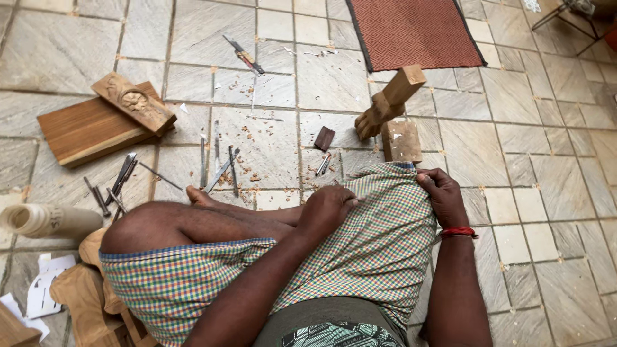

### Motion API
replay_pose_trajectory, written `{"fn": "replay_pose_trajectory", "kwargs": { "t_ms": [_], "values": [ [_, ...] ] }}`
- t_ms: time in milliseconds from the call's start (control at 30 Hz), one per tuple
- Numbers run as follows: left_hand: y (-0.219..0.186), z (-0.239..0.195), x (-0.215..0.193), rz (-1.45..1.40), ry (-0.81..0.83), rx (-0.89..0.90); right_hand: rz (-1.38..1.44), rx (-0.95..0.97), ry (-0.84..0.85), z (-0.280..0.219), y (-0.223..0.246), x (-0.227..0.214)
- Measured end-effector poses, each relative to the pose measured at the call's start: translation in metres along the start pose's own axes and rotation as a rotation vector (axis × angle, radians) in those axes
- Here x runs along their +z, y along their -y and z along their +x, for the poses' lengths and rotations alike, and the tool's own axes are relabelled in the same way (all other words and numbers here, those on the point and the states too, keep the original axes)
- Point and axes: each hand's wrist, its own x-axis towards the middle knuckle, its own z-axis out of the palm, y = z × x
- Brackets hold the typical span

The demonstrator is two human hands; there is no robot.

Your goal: The person carves a wooden piece using a chisel and mallet, then smooths the surface with sandpaper. The person sits cross-legged on the floor, holding the wood between their legs while working.

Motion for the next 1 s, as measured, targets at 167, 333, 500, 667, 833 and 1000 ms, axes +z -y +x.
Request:
{"fn": "replay_pose_trajectory", "kwargs": {
  "t_ms": [167,333,500,667,833,1000],
  "values": [
    [-0.009,-0.031,0.014,0.343,0.113,0.027,0.037,-0.155,0.107,-0.022,0.02,-0.027],
    [0.007,-0.054,0.052,0.649,0.039,0.122,-0.478,0.065,0.306,-0.051,0.07,-0.03],
    [0.022,-0.039,0.081,0.894,0.07,0.174,-1.052,-0.262,0.283,-0.068,0.103,0.036],
    [0.022,-0.044,0.077,0.988,0.074,0.17,-0.93,-0.61,0.551,-0.062,0.096,0.09],
    [0.014,-0.038,0.02,0.352,0.358,-0.179,0.282,-0.138,0.293,0.04,0.082,0.066],
    [0.008,-0.056,-0.029,-0.169,0.134,-0.448,-0.144,-0.472,-0.334,0.152,0.047,0.063]
  ]
}}
